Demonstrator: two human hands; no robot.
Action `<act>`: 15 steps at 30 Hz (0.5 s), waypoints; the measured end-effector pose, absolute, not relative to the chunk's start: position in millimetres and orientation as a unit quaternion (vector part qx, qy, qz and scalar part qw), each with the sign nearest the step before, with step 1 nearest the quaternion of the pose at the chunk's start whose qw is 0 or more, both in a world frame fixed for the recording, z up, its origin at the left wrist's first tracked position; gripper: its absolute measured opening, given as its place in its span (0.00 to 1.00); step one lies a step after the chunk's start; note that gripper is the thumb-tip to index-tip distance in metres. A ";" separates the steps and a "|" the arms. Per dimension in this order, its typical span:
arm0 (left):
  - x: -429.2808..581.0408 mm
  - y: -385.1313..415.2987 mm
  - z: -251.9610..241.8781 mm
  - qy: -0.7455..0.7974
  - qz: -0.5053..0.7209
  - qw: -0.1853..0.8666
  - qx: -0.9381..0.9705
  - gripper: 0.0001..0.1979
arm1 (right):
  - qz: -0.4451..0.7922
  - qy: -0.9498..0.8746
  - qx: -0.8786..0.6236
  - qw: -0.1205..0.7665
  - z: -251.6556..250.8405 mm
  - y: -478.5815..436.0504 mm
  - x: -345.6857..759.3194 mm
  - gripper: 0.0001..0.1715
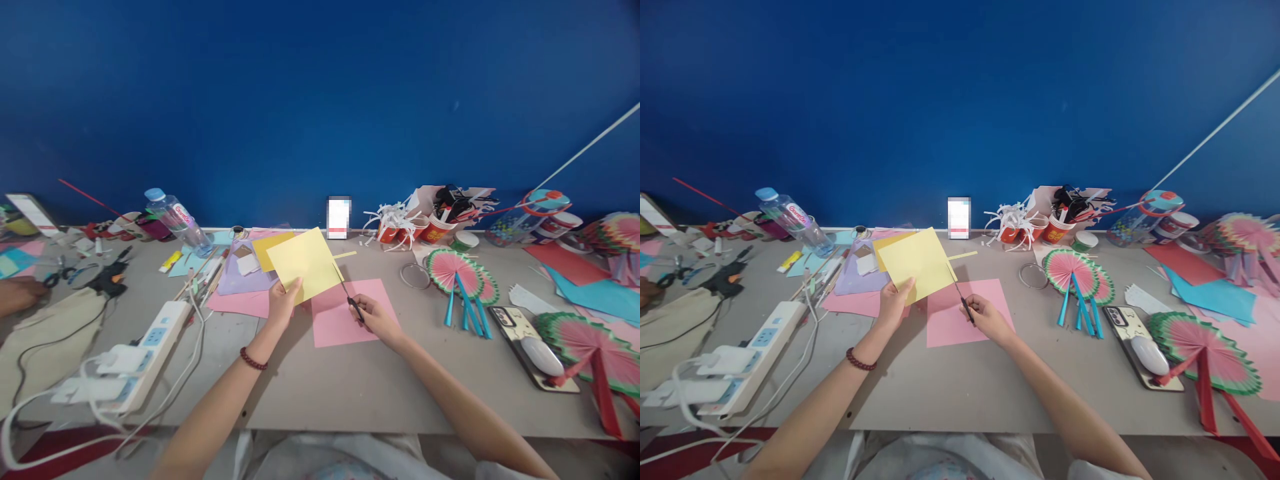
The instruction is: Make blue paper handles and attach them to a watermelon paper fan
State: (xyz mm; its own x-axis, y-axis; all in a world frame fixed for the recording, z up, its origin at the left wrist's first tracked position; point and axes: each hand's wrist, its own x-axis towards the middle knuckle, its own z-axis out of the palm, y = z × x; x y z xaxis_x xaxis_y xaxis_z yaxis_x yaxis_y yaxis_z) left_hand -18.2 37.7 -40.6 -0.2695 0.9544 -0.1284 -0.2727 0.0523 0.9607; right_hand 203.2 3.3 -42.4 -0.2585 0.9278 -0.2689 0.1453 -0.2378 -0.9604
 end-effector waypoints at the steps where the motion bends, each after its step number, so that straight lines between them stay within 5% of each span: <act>1: -18.2 37.7 -40.2 0.517 0.604 0.508 0.331 0.22 | 0.596 -0.523 -0.513 0.329 -42.6 3.3 203.2 0.18; 15: -17.6 36.6 -37.1 0.514 0.602 0.516 0.326 0.22 | 0.591 -0.530 -0.510 0.332 -45.7 4.1 204.0 0.17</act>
